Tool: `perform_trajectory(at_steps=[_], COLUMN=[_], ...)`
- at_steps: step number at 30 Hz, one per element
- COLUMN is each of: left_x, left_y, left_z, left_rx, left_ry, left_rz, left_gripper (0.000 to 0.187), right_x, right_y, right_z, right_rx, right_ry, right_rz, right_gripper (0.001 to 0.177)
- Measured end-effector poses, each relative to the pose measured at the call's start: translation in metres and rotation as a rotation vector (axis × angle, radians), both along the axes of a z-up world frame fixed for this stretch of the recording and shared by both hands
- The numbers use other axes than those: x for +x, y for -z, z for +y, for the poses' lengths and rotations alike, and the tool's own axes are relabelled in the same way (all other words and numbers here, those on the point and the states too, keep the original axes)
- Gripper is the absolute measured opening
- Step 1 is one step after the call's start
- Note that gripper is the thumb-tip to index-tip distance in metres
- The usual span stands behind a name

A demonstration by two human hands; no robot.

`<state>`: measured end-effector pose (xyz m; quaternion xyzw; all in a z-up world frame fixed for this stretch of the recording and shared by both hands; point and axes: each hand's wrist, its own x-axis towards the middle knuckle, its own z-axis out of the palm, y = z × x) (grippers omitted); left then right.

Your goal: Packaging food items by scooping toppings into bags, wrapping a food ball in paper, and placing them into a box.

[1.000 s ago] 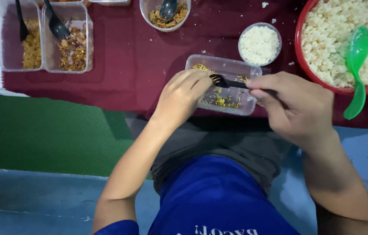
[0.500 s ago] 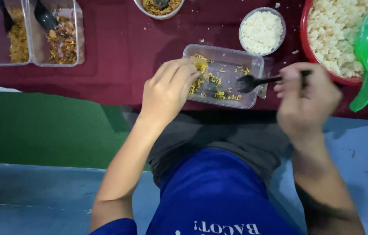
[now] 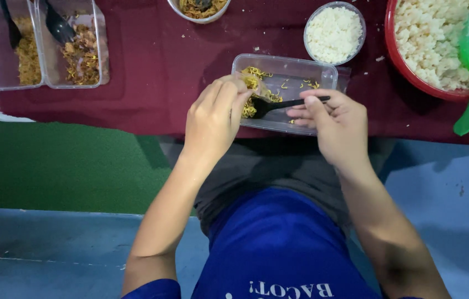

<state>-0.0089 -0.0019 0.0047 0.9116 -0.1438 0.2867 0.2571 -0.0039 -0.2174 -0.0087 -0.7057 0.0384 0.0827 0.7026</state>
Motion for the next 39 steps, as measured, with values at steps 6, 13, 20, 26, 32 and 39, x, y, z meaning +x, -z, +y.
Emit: perform_trajectory(at_steps=[6,13,20,26,32,39], left_x=[0.003,0.000,-0.002,-0.006,-0.009,-0.006], left_y=[-0.002,0.001,-0.001,0.004,0.003,0.006], left_z=[0.000,0.007,-0.007,-0.007,-0.006,-0.008], left_rx=[-0.066,-0.171,-0.070,-0.009,0.029,0.048], left_ry=[0.021,0.191,0.300,0.284,0.249,0.299], left_rz=[-0.017,0.074,0.068,0.081,0.062,0.097], left_gripper=[0.011,0.003,0.007,0.014,0.017,0.015], right_x=[0.007,0.007,-0.006,0.002,0.000,-0.001], right_y=[0.000,-0.008,-0.075,-0.099,-0.107,-0.102], right_z=[-0.024,-0.069,-0.041,-0.031,-0.031,-0.032], right_rx=[0.072,0.172,-0.142,-0.568,-0.620,-0.684], right_ry=[0.085,0.208,0.187,-0.260,-0.288,-0.283], right_rz=[0.131,0.156,-0.327,-0.834,-0.952,-0.906], right_gripper=[0.019,0.014,0.024,0.009,0.013,0.020])
